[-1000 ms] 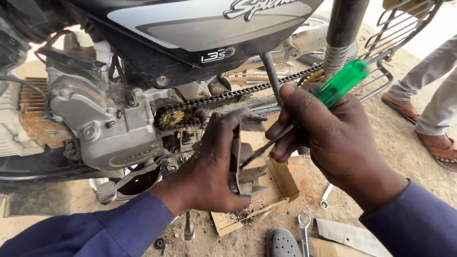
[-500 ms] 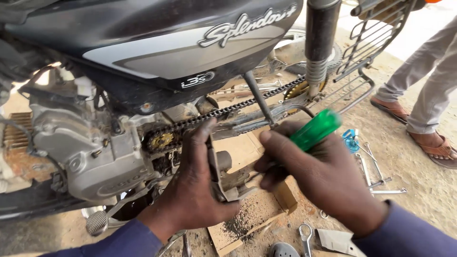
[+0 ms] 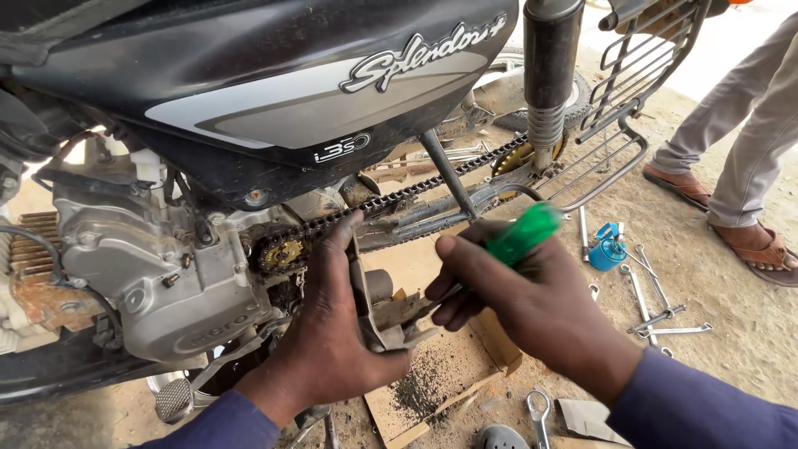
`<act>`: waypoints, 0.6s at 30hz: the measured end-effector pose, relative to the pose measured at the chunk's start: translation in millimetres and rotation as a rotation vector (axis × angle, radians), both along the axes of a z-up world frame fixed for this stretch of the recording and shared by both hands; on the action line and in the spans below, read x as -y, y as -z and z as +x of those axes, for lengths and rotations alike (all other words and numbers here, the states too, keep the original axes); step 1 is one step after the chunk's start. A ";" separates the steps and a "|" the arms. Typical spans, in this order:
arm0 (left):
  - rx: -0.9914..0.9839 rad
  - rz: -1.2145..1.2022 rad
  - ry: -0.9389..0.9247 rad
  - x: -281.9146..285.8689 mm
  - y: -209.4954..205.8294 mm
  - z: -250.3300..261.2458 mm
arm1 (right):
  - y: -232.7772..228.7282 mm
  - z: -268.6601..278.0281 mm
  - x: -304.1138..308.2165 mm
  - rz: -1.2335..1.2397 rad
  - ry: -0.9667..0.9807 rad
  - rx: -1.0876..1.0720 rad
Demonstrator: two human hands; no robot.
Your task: Disassembling a motorcycle engine cover and cleaning accumulated dirt using a screwdriver.
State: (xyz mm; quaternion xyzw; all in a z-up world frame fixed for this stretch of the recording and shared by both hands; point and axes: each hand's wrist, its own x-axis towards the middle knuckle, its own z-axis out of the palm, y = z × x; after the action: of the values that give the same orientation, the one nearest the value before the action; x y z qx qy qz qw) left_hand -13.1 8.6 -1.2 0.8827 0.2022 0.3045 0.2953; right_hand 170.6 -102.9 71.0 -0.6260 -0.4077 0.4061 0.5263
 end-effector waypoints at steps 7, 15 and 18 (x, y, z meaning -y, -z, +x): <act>0.031 -0.384 0.059 -1.9 0.7 -1.5 | 5.8 2.1 -1.2 0.076 -0.063 0.050; 0.118 -0.029 0.060 -12.6 37.0 -8.5 | 9.4 10.9 8.3 0.137 -0.155 0.552; 0.212 -0.067 0.194 -19.5 48.5 -10.5 | 2.6 10.9 17.2 0.255 -0.228 0.404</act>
State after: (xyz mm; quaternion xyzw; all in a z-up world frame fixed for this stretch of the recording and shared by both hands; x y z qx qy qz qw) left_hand -23.6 28.1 -49.7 0.8508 0.0936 0.3591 0.3721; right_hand 181.6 -120.1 68.4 -0.5729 -0.6204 0.2750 0.4596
